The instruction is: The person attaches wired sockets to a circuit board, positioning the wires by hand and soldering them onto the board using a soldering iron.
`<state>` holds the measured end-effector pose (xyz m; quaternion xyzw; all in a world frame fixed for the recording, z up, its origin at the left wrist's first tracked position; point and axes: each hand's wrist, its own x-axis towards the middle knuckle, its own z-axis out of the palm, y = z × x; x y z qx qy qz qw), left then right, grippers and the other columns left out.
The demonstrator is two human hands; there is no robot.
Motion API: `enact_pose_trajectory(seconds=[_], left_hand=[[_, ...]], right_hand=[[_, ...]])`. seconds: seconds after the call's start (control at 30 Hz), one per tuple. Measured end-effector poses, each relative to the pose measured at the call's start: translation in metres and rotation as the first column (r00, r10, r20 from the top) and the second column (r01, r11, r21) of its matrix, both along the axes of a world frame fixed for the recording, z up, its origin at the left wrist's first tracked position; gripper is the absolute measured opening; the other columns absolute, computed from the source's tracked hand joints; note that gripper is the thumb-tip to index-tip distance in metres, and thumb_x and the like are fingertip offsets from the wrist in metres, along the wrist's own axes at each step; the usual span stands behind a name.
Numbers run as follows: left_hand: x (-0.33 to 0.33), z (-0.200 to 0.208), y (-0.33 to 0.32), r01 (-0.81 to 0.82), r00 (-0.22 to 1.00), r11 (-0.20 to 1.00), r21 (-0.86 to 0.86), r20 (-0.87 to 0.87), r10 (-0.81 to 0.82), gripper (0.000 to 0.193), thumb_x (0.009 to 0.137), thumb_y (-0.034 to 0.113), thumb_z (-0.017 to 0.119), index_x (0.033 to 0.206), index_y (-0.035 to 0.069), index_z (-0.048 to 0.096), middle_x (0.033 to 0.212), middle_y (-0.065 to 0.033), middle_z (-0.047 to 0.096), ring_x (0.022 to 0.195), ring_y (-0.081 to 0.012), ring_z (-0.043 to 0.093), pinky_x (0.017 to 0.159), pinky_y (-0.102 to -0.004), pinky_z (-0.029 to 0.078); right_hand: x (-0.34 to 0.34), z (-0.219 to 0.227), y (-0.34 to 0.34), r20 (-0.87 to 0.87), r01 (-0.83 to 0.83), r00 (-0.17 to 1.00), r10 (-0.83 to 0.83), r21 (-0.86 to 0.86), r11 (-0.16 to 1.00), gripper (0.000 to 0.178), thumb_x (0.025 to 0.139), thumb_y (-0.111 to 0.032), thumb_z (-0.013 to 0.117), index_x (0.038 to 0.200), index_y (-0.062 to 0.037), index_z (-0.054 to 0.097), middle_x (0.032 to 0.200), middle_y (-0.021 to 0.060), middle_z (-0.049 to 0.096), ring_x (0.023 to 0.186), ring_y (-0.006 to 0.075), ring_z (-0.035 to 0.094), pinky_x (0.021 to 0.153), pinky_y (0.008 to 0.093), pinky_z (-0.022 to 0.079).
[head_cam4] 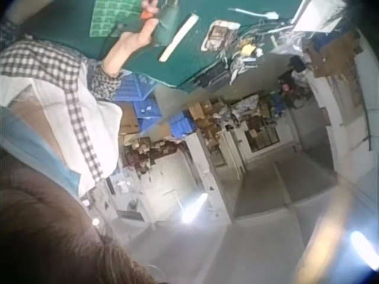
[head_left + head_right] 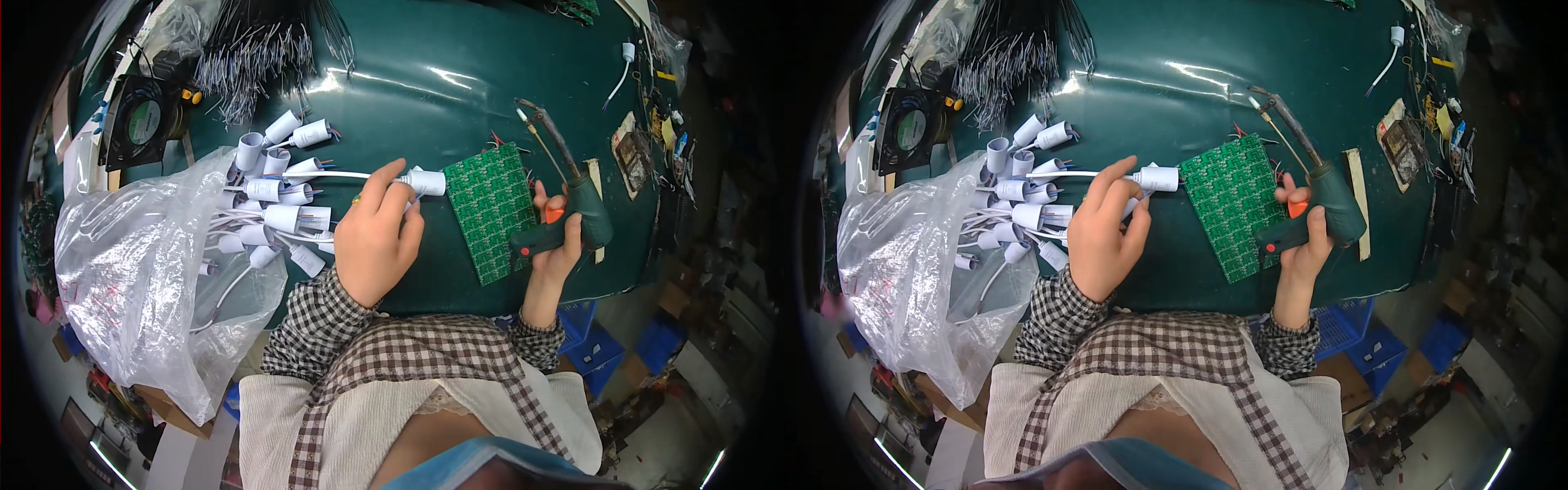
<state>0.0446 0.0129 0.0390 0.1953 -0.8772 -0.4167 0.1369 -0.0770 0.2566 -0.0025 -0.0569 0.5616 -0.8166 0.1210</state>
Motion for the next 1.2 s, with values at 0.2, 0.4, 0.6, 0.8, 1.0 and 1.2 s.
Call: enact_pose_trajectory(seconds=[0.2,0.4,0.6,0.8,1.0,1.2], left_hand=[[0.006,-0.004,-0.009,0.039,0.999,0.997,0.065,0.012,-0.040,0.014,0.085,0.003,0.067,0.096,0.002,0.060,0.115,-0.0170,0.066,0.090,-0.0377,0.067,0.073,-0.0405,0.055],[0.022,0.001,-0.003,-0.010,1.000,1.000,0.003,-0.001,0.010,0.017,0.083,0.006,0.069,0.098,0.005,0.061,0.128,-0.0182,0.056,0.088,-0.0302,0.069,0.071,-0.0396,0.056],[0.029,-0.003,0.016,0.124,0.990,0.949,0.288,-0.106,-0.098,0.017,0.085,0.004,0.066,0.100,0.003,0.057,0.105,-0.0145,0.054,0.082,-0.0360,0.063,0.070,-0.0438,0.052],[0.024,-0.009,0.015,0.026,1.000,0.974,0.226,0.010,-0.029,0.012,0.090,0.004,0.065,0.102,0.003,0.062,0.110,-0.0165,0.056,0.085,-0.0369,0.063,0.072,-0.0439,0.052],[0.021,0.010,0.019,0.071,0.997,0.944,0.322,-0.030,-0.064,0.013,0.089,0.002,0.067,0.102,0.002,0.062,0.110,-0.0156,0.057,0.085,-0.0294,0.063,0.073,-0.0384,0.051],[0.027,0.015,0.028,0.218,0.967,0.686,0.694,-0.058,-0.248,0.011,0.091,0.001,0.068,0.101,0.001,0.062,0.102,-0.0075,0.057,0.081,-0.0149,0.056,0.069,-0.0266,0.044]], right_hand=[[-0.011,-0.003,-0.020,-0.001,-0.068,0.998,0.068,-0.047,0.997,0.046,0.099,-0.026,0.062,0.133,0.0043,0.051,0.096,0.0130,0.068,0.093,0.0296,0.071,0.118,0.0595,0.031],[-0.009,-0.012,-0.012,0.088,-0.067,0.994,0.071,-0.047,0.997,0.049,0.100,-0.030,0.060,0.135,0.0033,0.051,0.096,0.0101,0.068,0.092,0.0268,0.069,0.119,0.0611,0.030],[0.007,-0.004,0.001,0.010,-0.063,0.998,0.063,-0.010,0.998,0.054,0.104,-0.034,0.054,0.141,0.0045,0.046,0.099,0.0089,0.065,0.103,0.0255,0.063,0.121,0.0571,0.029],[0.036,0.016,0.005,0.007,-0.054,0.999,0.054,0.030,0.998,0.058,0.103,-0.038,0.056,0.141,0.0049,0.046,0.104,0.0111,0.063,0.106,0.0284,0.062,0.116,0.0558,0.036],[0.062,0.020,0.011,0.000,-0.012,1.000,0.012,0.031,0.999,0.061,0.101,-0.039,0.060,0.140,0.0059,0.045,0.105,0.0123,0.063,0.100,0.0304,0.067,0.103,0.0530,0.050],[0.077,0.044,-0.031,-0.047,-0.173,0.981,0.190,0.245,0.954,0.049,0.087,0.005,0.072,0.134,0.0045,0.055,0.115,0.0160,0.067,0.103,0.0277,0.071,0.088,0.0371,0.059]])
